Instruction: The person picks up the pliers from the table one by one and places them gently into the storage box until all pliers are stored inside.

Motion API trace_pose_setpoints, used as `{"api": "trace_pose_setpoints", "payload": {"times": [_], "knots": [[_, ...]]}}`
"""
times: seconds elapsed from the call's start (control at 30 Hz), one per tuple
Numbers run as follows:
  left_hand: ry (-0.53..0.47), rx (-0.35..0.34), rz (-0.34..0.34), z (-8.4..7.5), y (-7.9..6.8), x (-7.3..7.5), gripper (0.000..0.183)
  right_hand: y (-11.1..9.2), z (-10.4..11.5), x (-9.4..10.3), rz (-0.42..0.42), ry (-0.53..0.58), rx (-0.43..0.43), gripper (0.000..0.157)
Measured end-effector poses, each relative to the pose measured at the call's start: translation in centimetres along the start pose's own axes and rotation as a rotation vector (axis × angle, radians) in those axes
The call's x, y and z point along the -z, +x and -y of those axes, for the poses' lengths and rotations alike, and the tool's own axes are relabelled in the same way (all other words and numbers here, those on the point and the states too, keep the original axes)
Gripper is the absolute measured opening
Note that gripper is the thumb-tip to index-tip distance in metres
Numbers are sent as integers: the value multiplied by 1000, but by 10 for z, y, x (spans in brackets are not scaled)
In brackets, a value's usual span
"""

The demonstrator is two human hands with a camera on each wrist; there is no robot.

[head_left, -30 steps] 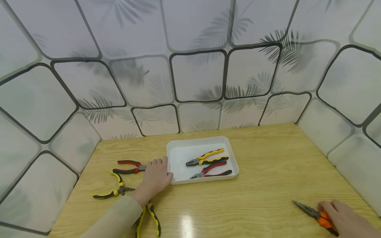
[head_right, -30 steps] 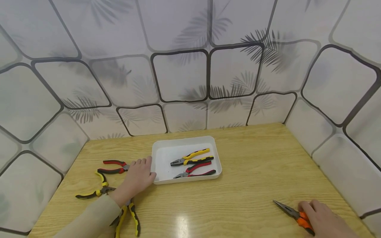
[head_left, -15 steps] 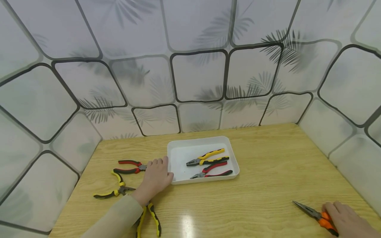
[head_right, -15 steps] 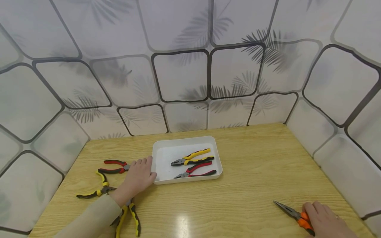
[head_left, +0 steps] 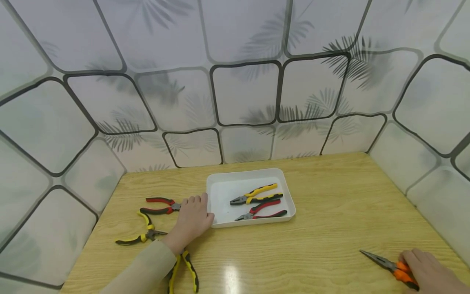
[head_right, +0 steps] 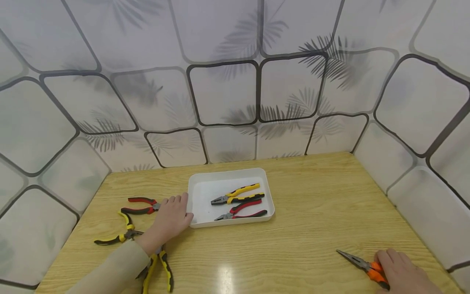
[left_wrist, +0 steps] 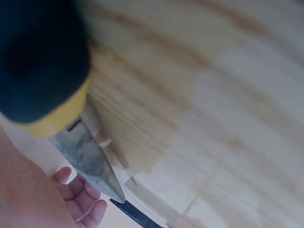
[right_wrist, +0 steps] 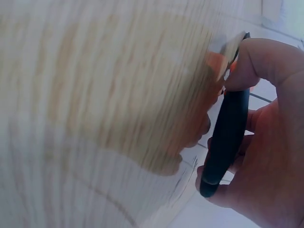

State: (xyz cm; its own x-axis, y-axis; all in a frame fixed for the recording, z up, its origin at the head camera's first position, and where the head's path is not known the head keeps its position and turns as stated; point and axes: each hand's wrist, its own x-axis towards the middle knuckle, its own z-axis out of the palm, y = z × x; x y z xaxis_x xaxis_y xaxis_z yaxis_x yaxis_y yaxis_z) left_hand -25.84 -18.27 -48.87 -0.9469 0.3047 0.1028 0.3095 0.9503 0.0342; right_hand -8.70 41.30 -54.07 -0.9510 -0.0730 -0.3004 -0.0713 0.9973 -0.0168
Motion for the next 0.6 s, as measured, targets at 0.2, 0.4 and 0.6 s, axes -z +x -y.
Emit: {"api": "trace_pose_setpoints", "payload": {"times": [0.2,0.4,0.6], "knots": [[-4,0,0,-1,0,2,32,1,4,9,-8,44,10,56],[-5,-7,-13,-2,-1,2,32,-2,12,17,-154,-9,46,52],[2,-9,-14,-1,0,0,32,-1,13,21,-193,-36,58,55]]}}
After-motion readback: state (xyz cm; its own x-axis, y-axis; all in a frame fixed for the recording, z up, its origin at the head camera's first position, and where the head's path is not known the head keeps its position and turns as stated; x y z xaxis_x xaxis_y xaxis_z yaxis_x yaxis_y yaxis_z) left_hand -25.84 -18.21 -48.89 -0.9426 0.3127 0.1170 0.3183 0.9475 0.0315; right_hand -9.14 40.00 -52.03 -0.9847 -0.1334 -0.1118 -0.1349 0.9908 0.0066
